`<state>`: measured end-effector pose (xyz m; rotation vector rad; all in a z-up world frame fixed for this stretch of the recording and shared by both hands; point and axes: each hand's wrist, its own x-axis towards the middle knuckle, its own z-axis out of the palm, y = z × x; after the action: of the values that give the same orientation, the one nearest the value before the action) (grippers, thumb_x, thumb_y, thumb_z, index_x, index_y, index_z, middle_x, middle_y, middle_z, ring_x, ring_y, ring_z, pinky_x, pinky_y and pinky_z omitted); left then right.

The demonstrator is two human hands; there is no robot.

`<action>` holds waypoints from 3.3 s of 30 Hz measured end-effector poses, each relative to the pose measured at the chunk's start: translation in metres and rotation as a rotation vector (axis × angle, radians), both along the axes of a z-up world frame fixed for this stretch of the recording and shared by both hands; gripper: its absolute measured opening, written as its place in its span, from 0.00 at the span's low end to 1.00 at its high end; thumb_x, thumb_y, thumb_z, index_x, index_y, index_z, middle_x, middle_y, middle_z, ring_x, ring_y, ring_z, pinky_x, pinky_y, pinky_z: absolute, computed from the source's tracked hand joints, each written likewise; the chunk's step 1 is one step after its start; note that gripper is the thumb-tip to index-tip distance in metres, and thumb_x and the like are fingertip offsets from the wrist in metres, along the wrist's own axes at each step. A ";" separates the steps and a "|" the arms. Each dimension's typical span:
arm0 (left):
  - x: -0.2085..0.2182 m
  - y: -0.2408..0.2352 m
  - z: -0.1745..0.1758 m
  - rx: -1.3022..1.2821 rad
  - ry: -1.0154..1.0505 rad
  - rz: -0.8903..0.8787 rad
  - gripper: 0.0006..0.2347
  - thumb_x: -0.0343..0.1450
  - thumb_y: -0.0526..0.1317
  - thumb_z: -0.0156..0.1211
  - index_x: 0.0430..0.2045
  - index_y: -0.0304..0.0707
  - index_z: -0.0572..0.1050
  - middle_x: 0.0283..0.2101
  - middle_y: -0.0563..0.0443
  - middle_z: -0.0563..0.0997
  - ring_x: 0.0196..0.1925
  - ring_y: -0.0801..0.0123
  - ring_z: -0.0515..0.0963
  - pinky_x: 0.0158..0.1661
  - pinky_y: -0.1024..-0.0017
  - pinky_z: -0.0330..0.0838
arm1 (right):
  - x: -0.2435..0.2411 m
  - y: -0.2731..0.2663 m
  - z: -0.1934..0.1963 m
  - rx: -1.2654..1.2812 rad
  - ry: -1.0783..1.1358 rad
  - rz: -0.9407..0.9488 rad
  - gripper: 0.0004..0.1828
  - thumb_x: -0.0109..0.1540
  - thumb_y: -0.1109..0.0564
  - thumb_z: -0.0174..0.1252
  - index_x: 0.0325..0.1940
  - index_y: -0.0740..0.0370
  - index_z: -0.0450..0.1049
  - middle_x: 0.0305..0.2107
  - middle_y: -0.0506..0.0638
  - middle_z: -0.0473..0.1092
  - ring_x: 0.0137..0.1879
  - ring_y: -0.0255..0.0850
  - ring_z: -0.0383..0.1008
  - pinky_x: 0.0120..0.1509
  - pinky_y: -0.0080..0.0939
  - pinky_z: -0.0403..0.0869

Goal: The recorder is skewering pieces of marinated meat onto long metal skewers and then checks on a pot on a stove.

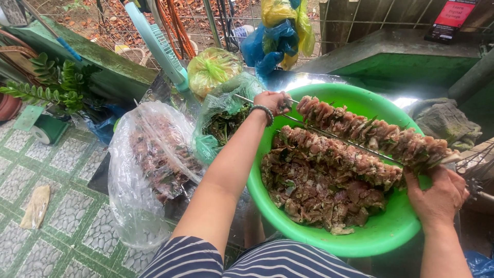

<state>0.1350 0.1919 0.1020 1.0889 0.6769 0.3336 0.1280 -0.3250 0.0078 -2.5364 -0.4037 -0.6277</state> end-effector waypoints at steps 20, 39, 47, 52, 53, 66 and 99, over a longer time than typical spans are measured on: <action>-0.010 0.053 -0.025 -0.344 -0.261 -0.321 0.07 0.71 0.30 0.50 0.41 0.34 0.73 0.39 0.45 0.80 0.28 0.69 0.80 0.24 0.77 0.79 | -0.001 0.003 0.006 -0.014 -0.001 -0.003 0.26 0.64 0.31 0.65 0.53 0.50 0.76 0.47 0.50 0.71 0.62 0.47 0.64 0.73 0.53 0.59; 0.011 0.027 -0.005 0.030 0.049 -0.139 0.08 0.69 0.24 0.56 0.40 0.29 0.73 0.38 0.39 0.81 0.32 0.59 0.85 0.27 0.64 0.85 | 0.000 0.002 0.003 -0.024 0.004 0.000 0.26 0.65 0.31 0.65 0.53 0.51 0.76 0.47 0.50 0.71 0.62 0.46 0.64 0.74 0.51 0.59; 0.013 0.017 -0.019 0.047 -0.072 -0.102 0.10 0.68 0.24 0.58 0.41 0.30 0.72 0.41 0.40 0.80 0.36 0.60 0.85 0.29 0.62 0.88 | 0.004 -0.001 -0.001 -0.060 -0.008 -0.005 0.25 0.65 0.31 0.64 0.53 0.49 0.76 0.47 0.50 0.71 0.63 0.46 0.63 0.75 0.51 0.58; -0.004 -0.001 -0.004 0.117 -0.133 -0.044 0.10 0.68 0.27 0.63 0.41 0.31 0.71 0.40 0.39 0.80 0.36 0.61 0.84 0.29 0.62 0.87 | 0.006 -0.001 -0.006 -0.024 0.017 -0.001 0.26 0.64 0.30 0.64 0.53 0.51 0.76 0.46 0.50 0.71 0.63 0.47 0.63 0.75 0.52 0.58; -0.006 -0.004 -0.005 0.152 -0.126 -0.028 0.10 0.68 0.27 0.62 0.40 0.31 0.72 0.40 0.40 0.80 0.36 0.61 0.84 0.29 0.61 0.87 | 0.007 -0.003 -0.008 -0.044 -0.002 -0.005 0.27 0.65 0.30 0.64 0.53 0.51 0.75 0.47 0.51 0.71 0.63 0.47 0.64 0.74 0.52 0.58; -0.015 -0.031 -0.019 0.830 -0.236 0.140 0.10 0.68 0.27 0.56 0.39 0.40 0.76 0.38 0.47 0.88 0.37 0.74 0.87 0.38 0.75 0.82 | 0.016 -0.013 -0.030 -0.066 -0.067 0.004 0.29 0.63 0.29 0.66 0.48 0.54 0.74 0.49 0.51 0.71 0.64 0.46 0.65 0.72 0.50 0.60; -0.039 -0.165 0.008 0.819 -0.049 0.137 0.14 0.68 0.26 0.51 0.43 0.39 0.80 0.40 0.42 0.86 0.45 0.58 0.87 0.49 0.66 0.80 | 0.017 0.007 0.018 -0.030 0.057 0.095 0.21 0.73 0.44 0.57 0.54 0.66 0.73 0.49 0.69 0.71 0.57 0.65 0.70 0.64 0.63 0.68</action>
<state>0.0956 0.0265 0.1099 1.8031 0.5775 0.7948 0.1453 -0.3182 0.0262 -2.5402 -0.5129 -0.5161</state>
